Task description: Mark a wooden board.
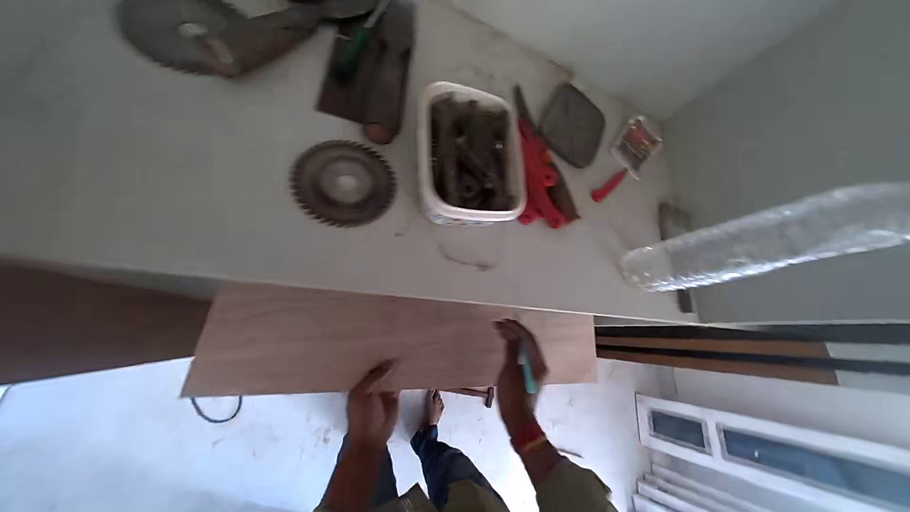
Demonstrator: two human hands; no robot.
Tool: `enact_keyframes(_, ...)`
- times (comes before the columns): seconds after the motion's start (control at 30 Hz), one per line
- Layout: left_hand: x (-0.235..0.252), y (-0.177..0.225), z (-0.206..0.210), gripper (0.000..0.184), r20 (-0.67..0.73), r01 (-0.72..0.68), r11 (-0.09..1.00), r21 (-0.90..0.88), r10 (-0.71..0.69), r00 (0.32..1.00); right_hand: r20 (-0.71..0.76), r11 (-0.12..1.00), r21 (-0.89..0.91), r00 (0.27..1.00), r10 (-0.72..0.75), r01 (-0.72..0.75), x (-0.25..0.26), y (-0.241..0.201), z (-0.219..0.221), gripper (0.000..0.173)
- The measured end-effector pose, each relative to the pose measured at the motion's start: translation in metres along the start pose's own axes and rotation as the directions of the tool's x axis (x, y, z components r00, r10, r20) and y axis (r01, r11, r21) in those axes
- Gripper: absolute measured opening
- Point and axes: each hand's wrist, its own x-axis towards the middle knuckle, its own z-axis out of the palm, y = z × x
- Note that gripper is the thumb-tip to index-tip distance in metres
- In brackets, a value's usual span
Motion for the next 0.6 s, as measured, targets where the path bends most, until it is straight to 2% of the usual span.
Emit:
enact_keyframes(0.07, -0.002, 0.001, 0.004, 0.020, 0.022, -0.022, 1.000, 0.017, 0.022, 1.000, -0.280, 0.991, -0.037, 0.953, 0.113, -0.128, 0.021, 0.032, -0.065, 0.032)
enact_keyframes(0.13, -0.002, 0.002, 0.001, 0.021, 0.067, -0.050, 0.998, 0.037, 0.048, 0.997, -0.401, 0.934, -0.123, 0.877, 0.263, -0.337, 0.036, 0.069, -0.117, 0.033)
enact_keyframes(0.2, 0.004, 0.000, -0.003, 0.022, 0.116, -0.079, 0.995, 0.058, 0.071, 0.991, -0.368, 0.864, -0.138, 0.834, 0.410, -0.485, 0.053, 0.111, -0.147, 0.033)
enact_keyframes(0.27, 0.006, 0.000, -0.004, 0.022, 0.133, -0.087, 0.994, 0.060, 0.078, 0.988, -0.240, 0.860, -0.037, 0.840, 0.487, -0.509, 0.068, 0.146, -0.158, 0.033)
enact_keyframes(0.37, 0.008, 0.000, -0.006, 0.022, 0.159, -0.113, 0.989, 0.092, 0.097, 0.983, -0.043, 0.883, 0.052, 0.883, 0.468, -0.466, 0.085, 0.166, -0.156, 0.033)
enact_keyframes(0.43, 0.008, 0.000, -0.005, 0.023, 0.183, -0.129, 0.983, 0.130, 0.104, 0.978, 0.033, 0.897, 0.091, 0.901, 0.432, -0.433, 0.095, 0.170, -0.156, 0.036)
enact_keyframes(0.6, 0.005, 0.000, -0.003, 0.025, 0.207, -0.166, 0.975, 0.151, 0.133, 0.969, -0.013, 0.926, 0.036, 0.927, 0.375, -0.375, 0.109, 0.175, -0.154, 0.030)
